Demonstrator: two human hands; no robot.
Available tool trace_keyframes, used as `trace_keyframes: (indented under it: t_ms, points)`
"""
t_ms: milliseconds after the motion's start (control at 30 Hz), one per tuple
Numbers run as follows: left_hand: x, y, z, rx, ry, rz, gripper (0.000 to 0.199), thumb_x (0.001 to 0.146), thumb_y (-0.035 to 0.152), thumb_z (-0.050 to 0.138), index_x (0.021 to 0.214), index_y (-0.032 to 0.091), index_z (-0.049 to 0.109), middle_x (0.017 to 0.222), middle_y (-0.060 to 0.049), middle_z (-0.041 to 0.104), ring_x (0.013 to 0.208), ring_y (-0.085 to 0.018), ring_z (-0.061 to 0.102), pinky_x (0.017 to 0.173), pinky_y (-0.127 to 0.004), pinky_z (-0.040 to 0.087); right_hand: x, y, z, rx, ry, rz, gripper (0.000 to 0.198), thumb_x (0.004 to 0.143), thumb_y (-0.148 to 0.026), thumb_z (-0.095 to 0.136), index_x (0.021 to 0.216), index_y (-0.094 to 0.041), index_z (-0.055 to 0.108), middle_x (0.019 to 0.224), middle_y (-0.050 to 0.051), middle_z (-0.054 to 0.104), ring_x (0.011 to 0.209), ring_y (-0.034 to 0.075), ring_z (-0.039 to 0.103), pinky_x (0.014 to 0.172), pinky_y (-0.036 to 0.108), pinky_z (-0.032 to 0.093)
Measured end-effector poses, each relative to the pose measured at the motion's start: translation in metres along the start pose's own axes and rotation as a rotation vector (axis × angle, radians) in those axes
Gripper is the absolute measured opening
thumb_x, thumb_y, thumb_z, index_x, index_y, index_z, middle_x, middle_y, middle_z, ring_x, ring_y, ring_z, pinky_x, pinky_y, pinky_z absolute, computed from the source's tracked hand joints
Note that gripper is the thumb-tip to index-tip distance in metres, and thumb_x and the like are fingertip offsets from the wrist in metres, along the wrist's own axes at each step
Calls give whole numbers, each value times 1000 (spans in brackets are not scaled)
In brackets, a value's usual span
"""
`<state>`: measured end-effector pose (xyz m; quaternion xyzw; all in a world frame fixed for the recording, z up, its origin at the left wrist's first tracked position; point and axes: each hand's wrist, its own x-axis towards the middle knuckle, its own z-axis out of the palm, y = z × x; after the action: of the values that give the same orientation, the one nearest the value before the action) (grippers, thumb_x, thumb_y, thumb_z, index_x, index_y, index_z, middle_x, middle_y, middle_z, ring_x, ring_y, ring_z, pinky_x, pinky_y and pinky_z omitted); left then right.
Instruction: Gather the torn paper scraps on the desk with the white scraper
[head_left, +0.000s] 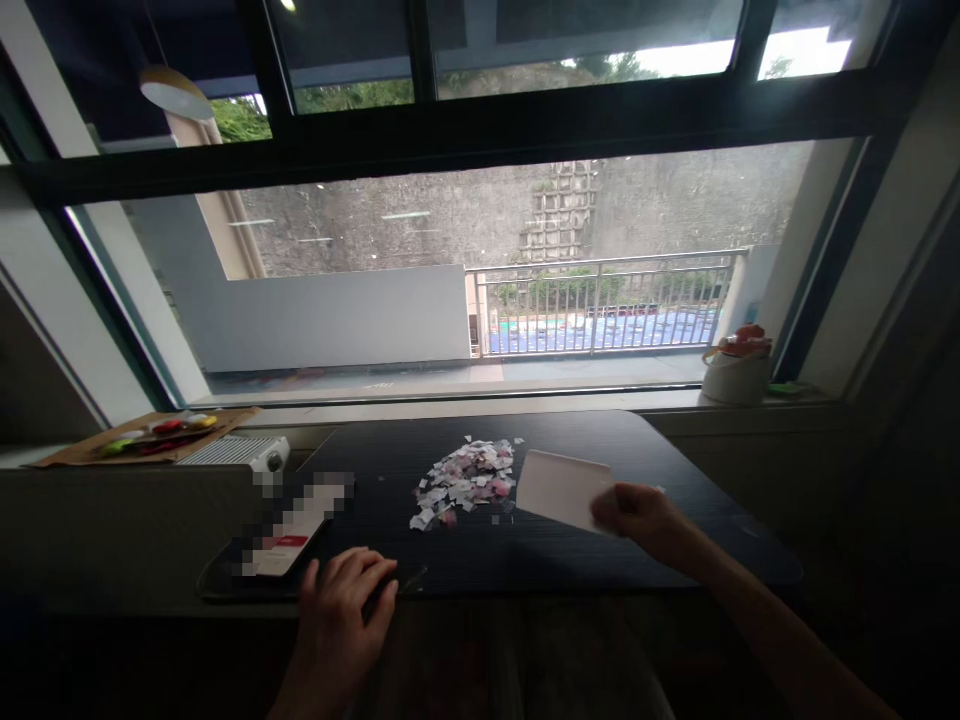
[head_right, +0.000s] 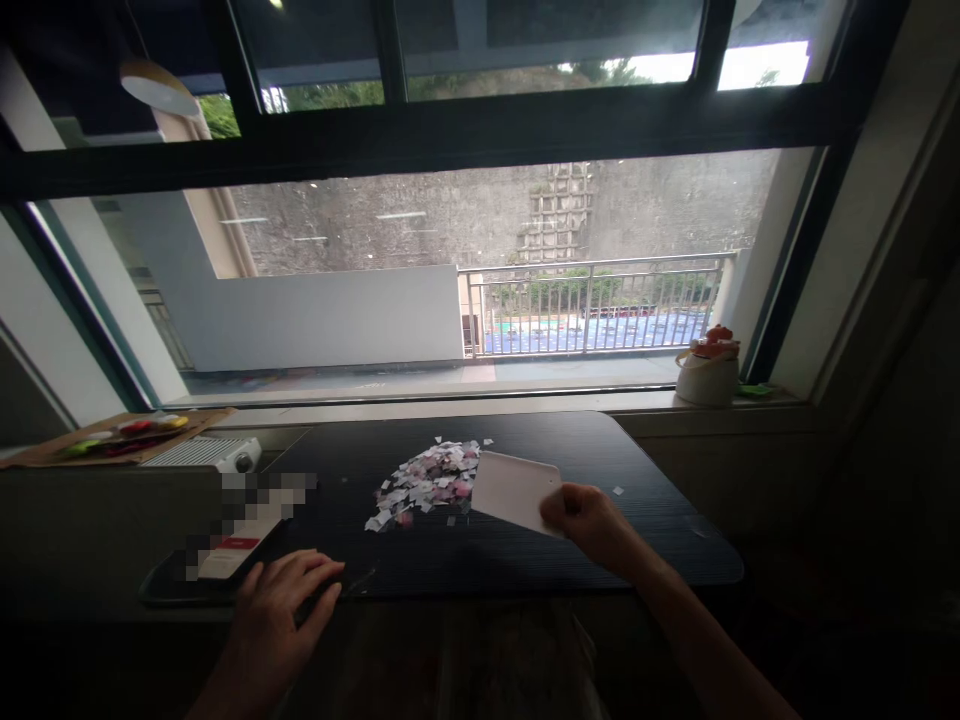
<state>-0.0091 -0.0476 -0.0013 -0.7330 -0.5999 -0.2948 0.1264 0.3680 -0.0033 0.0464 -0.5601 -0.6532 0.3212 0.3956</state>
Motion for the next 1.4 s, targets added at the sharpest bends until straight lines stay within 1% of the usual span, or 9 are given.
trace_keyframes:
  t_ms: [100, 200, 400, 533, 700, 933, 1200, 1300, 1400]
  points:
    - [1, 1, -1, -3, -73, -36, 23, 76, 30, 47, 88, 28, 68, 94, -3, 69, 94, -24, 60, 95, -56, 29, 1, -5, 9, -182, 66, -49, 23, 70, -37, 57, 63, -16, 63, 58, 0, 62, 57, 15, 54, 55, 26, 40]
    - [0, 1, 0, -20, -128, -56, 25, 78, 29, 46, 91, 29, 67, 98, -2, 68, 95, -24, 61, 97, -60, 27, -1, -9, 16, -189, 40, -53, 23, 71, -36, 54, 63, -16, 63, 59, 0, 63, 58, 16, 56, 55, 26, 40]
    - [-3, -2, 1, -52, -187, -65, 27, 80, 28, 45, 96, 29, 66, 99, -3, 66, 97, -23, 60, 100, -63, 22, 4, -12, 23, -293, 102, -12, 27, 74, -38, 51, 69, -16, 65, 62, 1, 64, 63, 20, 59, 58, 28, 41]
    - [-2, -1, 1, -53, -195, -66, 27, 80, 28, 45, 96, 30, 67, 99, -2, 66, 97, -23, 60, 100, -64, 22, 3, -11, 36, -196, 53, 18, 29, 74, -40, 52, 74, -15, 66, 69, 3, 67, 67, 20, 61, 60, 28, 42]
    - [-2, 1, -1, -42, -198, -74, 27, 79, 26, 45, 96, 30, 66, 100, -2, 66, 98, -22, 60, 100, -63, 22, -5, -13, 47, -127, -10, -6, 24, 70, -36, 54, 67, -14, 65, 64, 2, 66, 64, 18, 59, 58, 26, 41]
    - [-3, 10, -2, -26, -162, -86, 28, 77, 23, 46, 95, 30, 66, 98, -1, 66, 96, -22, 60, 100, -62, 23, -25, -4, 37, -242, 188, 59, 34, 71, -47, 47, 64, -17, 62, 58, 2, 65, 58, 19, 59, 54, 28, 38]
    - [-3, 8, -3, -67, -183, -84, 29, 78, 21, 47, 98, 32, 65, 100, 0, 65, 98, -22, 59, 100, -64, 25, -38, -15, 90, -169, 77, -6, 28, 72, -40, 48, 61, -17, 60, 57, 1, 62, 57, 16, 56, 53, 25, 38]
    - [-4, 9, -5, -85, -191, -79, 29, 79, 21, 46, 99, 31, 64, 101, -1, 64, 99, -22, 59, 100, -65, 23, -24, -10, 80, -117, 42, -24, 28, 71, -41, 51, 63, -16, 61, 61, 2, 64, 60, 18, 58, 55, 26, 40]
    - [-4, 12, -5, -97, -175, -82, 30, 78, 19, 46, 98, 30, 65, 100, -1, 64, 98, -22, 58, 100, -65, 21, -7, -2, 58, -79, -46, 42, 26, 69, -39, 54, 69, -14, 62, 66, 4, 67, 63, 20, 60, 56, 27, 43]
